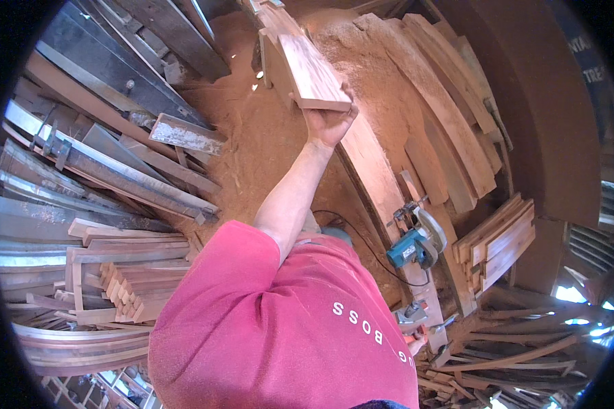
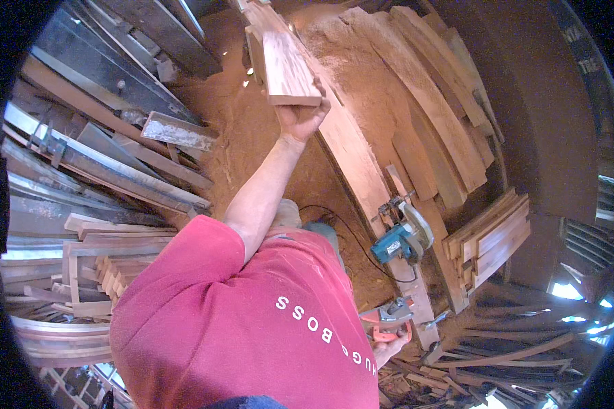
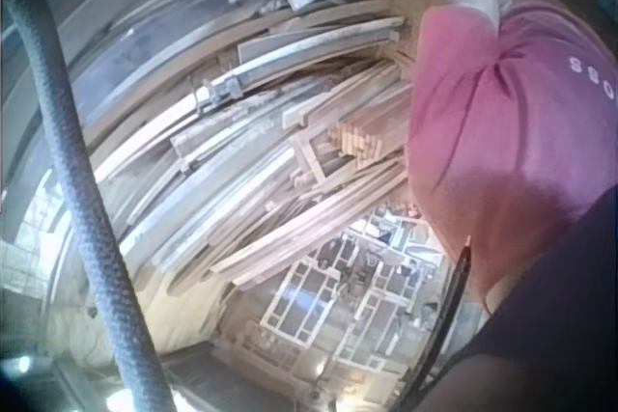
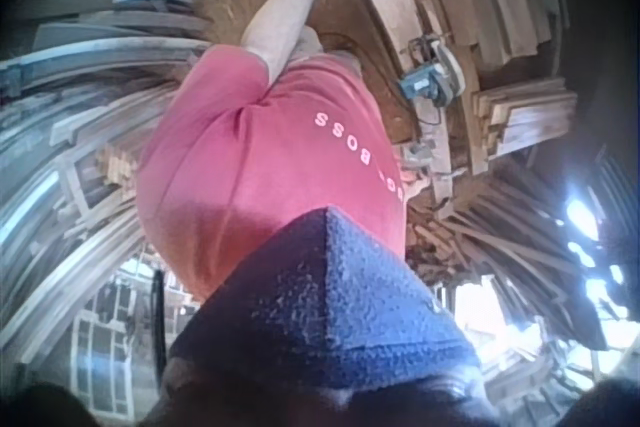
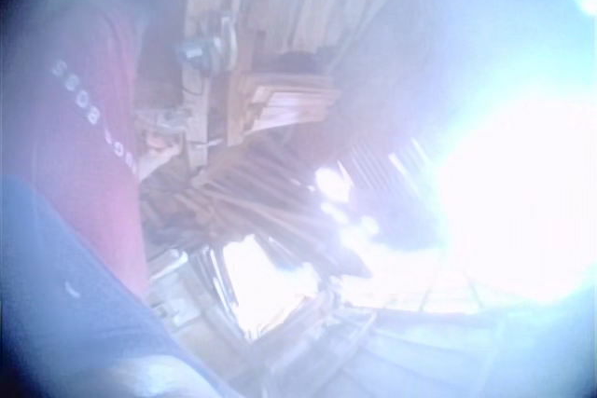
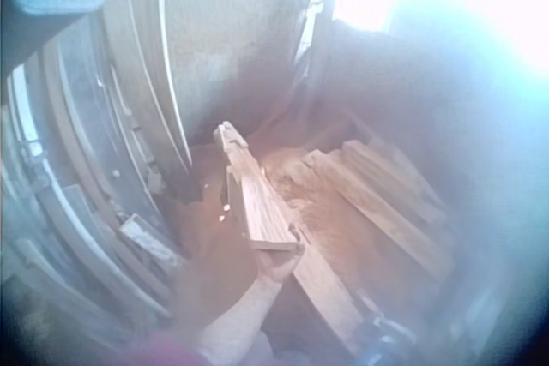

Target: The person uses a circular saw to cut pieces of wood, handling and moving the wood by hand.

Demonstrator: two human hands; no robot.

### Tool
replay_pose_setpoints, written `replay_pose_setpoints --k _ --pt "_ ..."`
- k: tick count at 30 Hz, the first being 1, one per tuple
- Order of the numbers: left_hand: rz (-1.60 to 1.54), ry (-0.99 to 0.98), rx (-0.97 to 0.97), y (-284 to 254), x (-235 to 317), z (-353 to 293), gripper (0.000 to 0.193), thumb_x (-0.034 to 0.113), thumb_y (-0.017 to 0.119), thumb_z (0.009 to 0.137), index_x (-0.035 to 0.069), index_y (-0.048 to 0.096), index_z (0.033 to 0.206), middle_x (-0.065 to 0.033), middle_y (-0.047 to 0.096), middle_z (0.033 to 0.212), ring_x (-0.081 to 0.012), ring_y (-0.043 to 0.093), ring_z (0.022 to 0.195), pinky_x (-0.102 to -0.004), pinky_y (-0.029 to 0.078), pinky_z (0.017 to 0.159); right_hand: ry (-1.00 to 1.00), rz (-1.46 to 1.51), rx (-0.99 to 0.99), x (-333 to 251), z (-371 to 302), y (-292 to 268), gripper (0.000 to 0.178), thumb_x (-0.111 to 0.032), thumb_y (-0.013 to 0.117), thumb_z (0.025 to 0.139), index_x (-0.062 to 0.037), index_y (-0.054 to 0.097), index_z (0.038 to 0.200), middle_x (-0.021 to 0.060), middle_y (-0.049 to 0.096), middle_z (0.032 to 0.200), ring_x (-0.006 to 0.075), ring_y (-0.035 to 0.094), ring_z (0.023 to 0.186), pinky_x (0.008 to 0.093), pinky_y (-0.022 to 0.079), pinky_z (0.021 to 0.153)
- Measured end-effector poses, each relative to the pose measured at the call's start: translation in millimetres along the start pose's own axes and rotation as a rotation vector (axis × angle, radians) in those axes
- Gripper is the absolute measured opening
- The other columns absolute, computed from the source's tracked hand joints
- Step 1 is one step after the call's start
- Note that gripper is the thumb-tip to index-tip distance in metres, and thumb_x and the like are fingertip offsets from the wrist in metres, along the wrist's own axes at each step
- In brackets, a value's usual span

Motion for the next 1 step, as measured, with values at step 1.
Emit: replay_pose_setpoints --k 1 --pt "-0.002 -0.071 -0.061 -6.7 8.9 -2.6 0.104 0.091 0.061 0.067 0.017 0.05 0.138 -0.0147 0.062 0.115 -0.0313 0.061 0.108 -0.0486 0.052 0.088 -0.004 -0.005 -0.001 2.3 -4.8 2.5 0.051 -0.036 0.054 0.092 -0.0064 0.054 0.133 0.0132 0.054 0.135 0.0319 0.057 0.117 0.0473 0.052 0.091"
Point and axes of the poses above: each hand's wrist, its own z-axis towards the middle knuckle, its own y-axis out of the palm, x = y × z, the point moved 7 cm from there along z, towards the middle knuckle
